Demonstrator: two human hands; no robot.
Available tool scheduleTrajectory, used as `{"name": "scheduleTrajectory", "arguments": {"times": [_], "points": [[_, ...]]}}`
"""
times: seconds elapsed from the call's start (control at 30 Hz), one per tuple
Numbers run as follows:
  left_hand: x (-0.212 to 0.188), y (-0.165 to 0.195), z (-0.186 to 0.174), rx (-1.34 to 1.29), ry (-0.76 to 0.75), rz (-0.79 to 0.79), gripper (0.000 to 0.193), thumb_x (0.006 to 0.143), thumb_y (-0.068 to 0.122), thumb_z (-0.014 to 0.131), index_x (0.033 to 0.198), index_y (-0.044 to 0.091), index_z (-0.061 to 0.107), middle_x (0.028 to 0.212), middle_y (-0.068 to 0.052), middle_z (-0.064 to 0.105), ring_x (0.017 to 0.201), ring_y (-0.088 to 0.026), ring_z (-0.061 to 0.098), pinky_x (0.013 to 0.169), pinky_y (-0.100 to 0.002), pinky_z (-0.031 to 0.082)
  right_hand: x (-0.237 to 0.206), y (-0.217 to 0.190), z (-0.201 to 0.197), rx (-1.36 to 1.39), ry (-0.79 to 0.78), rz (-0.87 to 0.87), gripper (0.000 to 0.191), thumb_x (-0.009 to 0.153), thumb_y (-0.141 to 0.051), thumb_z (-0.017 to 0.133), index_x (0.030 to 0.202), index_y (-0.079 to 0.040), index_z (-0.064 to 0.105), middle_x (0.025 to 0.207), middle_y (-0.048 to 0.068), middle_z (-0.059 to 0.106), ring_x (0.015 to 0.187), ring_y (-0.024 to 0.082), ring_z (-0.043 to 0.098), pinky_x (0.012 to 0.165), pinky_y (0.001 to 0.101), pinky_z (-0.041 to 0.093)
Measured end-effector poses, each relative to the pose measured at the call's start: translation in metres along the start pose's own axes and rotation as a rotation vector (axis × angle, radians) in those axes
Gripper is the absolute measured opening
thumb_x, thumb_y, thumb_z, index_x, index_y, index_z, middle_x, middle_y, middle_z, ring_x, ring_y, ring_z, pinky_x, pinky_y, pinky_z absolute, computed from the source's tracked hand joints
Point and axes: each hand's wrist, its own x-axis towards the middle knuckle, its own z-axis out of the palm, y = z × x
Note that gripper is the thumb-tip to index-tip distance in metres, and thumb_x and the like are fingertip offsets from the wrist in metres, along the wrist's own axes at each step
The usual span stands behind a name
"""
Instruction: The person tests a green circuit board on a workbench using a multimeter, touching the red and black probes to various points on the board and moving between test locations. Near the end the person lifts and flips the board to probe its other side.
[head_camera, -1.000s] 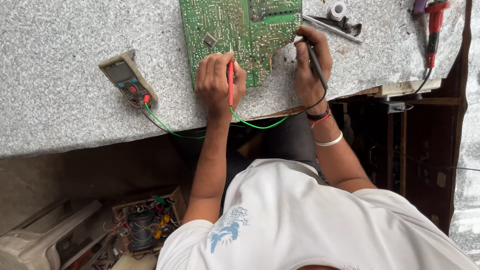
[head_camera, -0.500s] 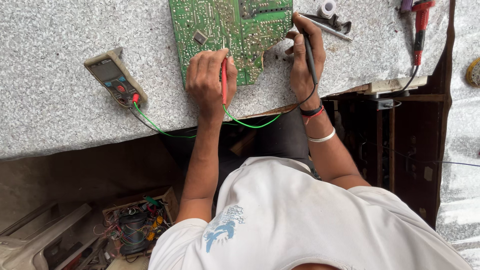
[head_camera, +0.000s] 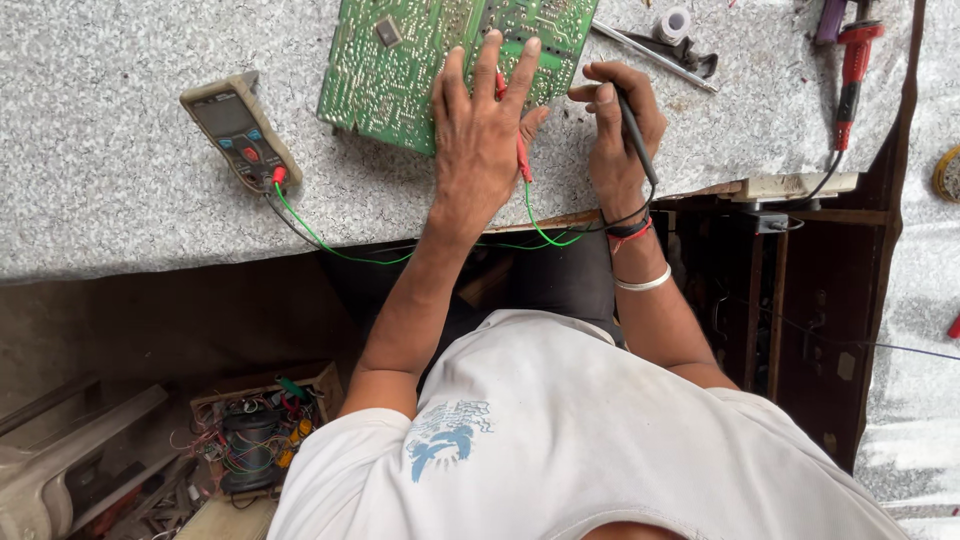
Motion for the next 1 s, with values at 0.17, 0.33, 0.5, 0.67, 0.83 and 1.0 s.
{"name": "scheduleTrajectory", "arguments": {"times": [0.17, 0.33, 0.5, 0.67, 0.83, 1.0], "points": [[-0.008, -0.014, 0.000, 0.014, 0.033, 0.051, 0.055, 0.103, 0.039, 0.068, 0.154, 0.029, 0.051, 0.157, -0.010, 0.042, 0.145, -0.037, 0.037, 0.122, -0.052, 0.033, 0.000, 0.002, 0.001, -0.032, -0.024, -0.021, 0.023, 0.115, -0.022, 0.057, 0.129, -0.005, 0.063, 0.115, 0.009, 0.076, 0.105, 0.015, 0.072, 0.082, 0.0261, 0.054], [-0.019, -0.045, -0.010, -0.033, -0.041, 0.149, 0.056, 0.101, 0.032, 0.074, 0.153, 0.032, 0.055, 0.159, -0.007, 0.042, 0.145, -0.036, 0.037, 0.121, -0.052, 0.034, 0.002, 0.014, 0.000, 0.028, 0.029, -0.018, 0.025, 0.116, -0.023, 0.060, 0.135, -0.008, 0.060, 0.128, 0.008, 0.073, 0.115, 0.015, 0.069, 0.083, 0.0252, 0.054], [-0.034, -0.087, -0.048, -0.155, -0.154, 0.254, 0.050, 0.102, 0.022, 0.075, 0.149, 0.032, 0.062, 0.161, -0.002, 0.044, 0.149, -0.032, 0.036, 0.125, -0.050, 0.033, 0.003, 0.018, 0.001, 0.076, 0.019, -0.062, 0.031, 0.113, -0.026, 0.064, 0.138, -0.009, 0.057, 0.134, 0.007, 0.071, 0.120, 0.015, 0.070, 0.083, 0.0255, 0.055], [-0.040, -0.098, -0.060, -0.304, -0.183, 0.241, 0.051, 0.098, 0.020, 0.076, 0.146, 0.030, 0.064, 0.163, 0.001, 0.044, 0.154, -0.030, 0.031, 0.128, -0.048, 0.031, 0.006, 0.017, 0.004, 0.053, -0.054, -0.128, 0.032, 0.114, -0.021, 0.068, 0.140, -0.006, 0.058, 0.136, 0.011, 0.071, 0.125, 0.018, 0.069, 0.104, 0.0324, 0.058], [-0.036, -0.100, -0.062, -0.358, -0.193, 0.239, 0.044, 0.106, 0.022, 0.068, 0.150, 0.024, 0.062, 0.166, -0.003, 0.043, 0.157, -0.029, 0.031, 0.131, -0.050, 0.028, 0.004, 0.012, 0.000, 0.028, -0.167, -0.068, 0.026, 0.113, -0.016, 0.077, 0.129, -0.005, 0.060, 0.110, 0.004, 0.067, 0.090, 0.009, 0.062, 0.078, 0.0239, 0.053], [-0.020, -0.109, -0.060, -0.596, -0.013, 0.275, 0.040, 0.117, 0.033, 0.051, 0.149, 0.010, 0.059, 0.151, -0.012, 0.058, 0.145, -0.032, 0.050, 0.124, -0.048, 0.038, 0.008, 0.009, -0.002, 0.137, -0.203, -0.013, 0.031, 0.103, -0.020, 0.080, 0.110, -0.007, 0.053, 0.107, 0.003, 0.064, 0.081, 0.007, 0.054, 0.067, 0.0224, 0.046]]}}
